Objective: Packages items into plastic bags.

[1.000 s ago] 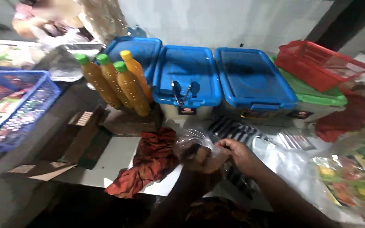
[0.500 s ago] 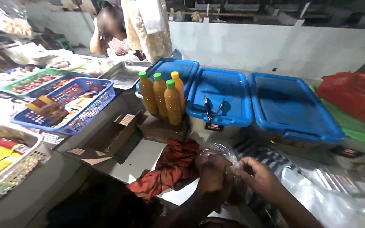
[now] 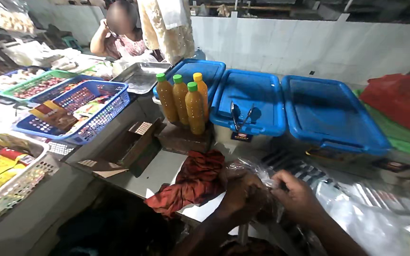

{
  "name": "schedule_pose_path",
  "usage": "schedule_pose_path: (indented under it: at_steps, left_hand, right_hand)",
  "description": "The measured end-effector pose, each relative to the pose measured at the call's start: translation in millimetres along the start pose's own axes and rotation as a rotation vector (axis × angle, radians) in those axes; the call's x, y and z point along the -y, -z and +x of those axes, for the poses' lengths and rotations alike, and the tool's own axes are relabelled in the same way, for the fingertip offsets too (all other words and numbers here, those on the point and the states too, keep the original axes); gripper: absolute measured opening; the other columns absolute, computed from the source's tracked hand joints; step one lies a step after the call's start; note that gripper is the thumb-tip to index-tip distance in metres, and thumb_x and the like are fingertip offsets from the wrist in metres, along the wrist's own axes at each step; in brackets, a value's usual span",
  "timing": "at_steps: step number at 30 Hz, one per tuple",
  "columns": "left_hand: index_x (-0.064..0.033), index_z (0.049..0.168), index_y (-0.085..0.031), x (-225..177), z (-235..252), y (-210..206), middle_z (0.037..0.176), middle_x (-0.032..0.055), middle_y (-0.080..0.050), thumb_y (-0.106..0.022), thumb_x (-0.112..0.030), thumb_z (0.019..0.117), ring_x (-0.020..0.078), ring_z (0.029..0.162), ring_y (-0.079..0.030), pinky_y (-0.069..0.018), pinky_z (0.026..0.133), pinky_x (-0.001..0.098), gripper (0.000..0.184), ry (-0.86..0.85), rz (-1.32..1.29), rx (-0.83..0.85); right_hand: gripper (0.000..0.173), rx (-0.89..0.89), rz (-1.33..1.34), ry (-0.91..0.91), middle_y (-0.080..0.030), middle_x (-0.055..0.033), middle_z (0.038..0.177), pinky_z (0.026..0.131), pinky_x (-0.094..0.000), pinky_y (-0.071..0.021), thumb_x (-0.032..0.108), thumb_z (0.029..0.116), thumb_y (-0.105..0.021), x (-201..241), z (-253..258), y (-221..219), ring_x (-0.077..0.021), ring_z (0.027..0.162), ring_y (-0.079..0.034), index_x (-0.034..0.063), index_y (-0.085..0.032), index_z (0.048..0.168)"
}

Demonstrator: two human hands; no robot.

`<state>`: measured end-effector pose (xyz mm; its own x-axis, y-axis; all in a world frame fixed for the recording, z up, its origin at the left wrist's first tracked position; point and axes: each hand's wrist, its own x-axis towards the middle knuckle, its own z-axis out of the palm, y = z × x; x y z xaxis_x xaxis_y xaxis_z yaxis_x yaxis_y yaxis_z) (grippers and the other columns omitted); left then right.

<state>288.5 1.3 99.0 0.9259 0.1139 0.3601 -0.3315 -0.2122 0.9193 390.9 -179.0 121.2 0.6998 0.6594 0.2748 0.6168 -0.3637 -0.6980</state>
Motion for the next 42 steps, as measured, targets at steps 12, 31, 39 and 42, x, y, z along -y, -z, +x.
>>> schedule_pose_path:
  at_steps: [12, 31, 39, 42]
  left_hand:
    - [-0.0022, 0.095, -0.066, 3, -5, -29, 0.089, 0.0065, -0.067, -0.069, -0.007, 0.0902, 0.0122, 0.081, -0.066, -0.0579, 0.076, 0.0298, 0.007, -0.061, 0.124, -0.183]
    - [-0.0005, 0.096, -0.069, 8, 17, -30, 0.088, 0.0058, -0.069, -0.069, -0.005, 0.0930, 0.0107, 0.081, -0.066, -0.0575, 0.076, 0.0282, 0.006, -0.031, -0.055, -0.062]
    - [0.0007, 0.090, -0.066, 12, 28, -39, 0.080, 0.0087, -0.067, -0.072, -0.005, 0.0873, 0.0135, 0.071, -0.065, -0.0571, 0.068, 0.0293, 0.009, -0.151, 0.096, -0.194]
    - [-0.0001, 0.101, -0.058, 12, 32, -43, 0.079, 0.0070, -0.065, -0.072, -0.007, 0.0871, 0.0133, 0.067, -0.064, -0.0566, 0.064, 0.0296, 0.020, -0.082, 0.033, -0.230]
  right_hand:
    - [0.039, 0.017, -0.084, -0.048, -0.070, -0.0006, 0.098, 0.075, -0.0296, -0.0594, 0.046, 0.0948, -0.066, 13, -10, 9, -0.0085, 0.085, -0.067, 0.0107, -0.069, 0.112]
    - [0.035, -0.097, -0.059, 0.019, -0.069, -0.0009, 0.104, 0.077, -0.0273, -0.0593, 0.037, 0.0888, -0.065, -9, -6, 22, -0.0067, 0.089, -0.066, 0.0118, -0.068, 0.113]
    - [0.030, -0.024, -0.010, 0.014, -0.068, -0.0152, 0.104, 0.082, -0.0366, -0.0600, 0.011, 0.0867, -0.074, 9, -8, 35, -0.0192, 0.092, -0.068, -0.0029, -0.064, 0.112]
    - [0.038, -0.025, 0.025, 0.001, -0.067, -0.0150, 0.108, 0.084, -0.0356, -0.0591, 0.012, 0.0848, -0.076, 10, -8, 34, -0.0186, 0.095, -0.067, -0.0029, -0.062, 0.116]
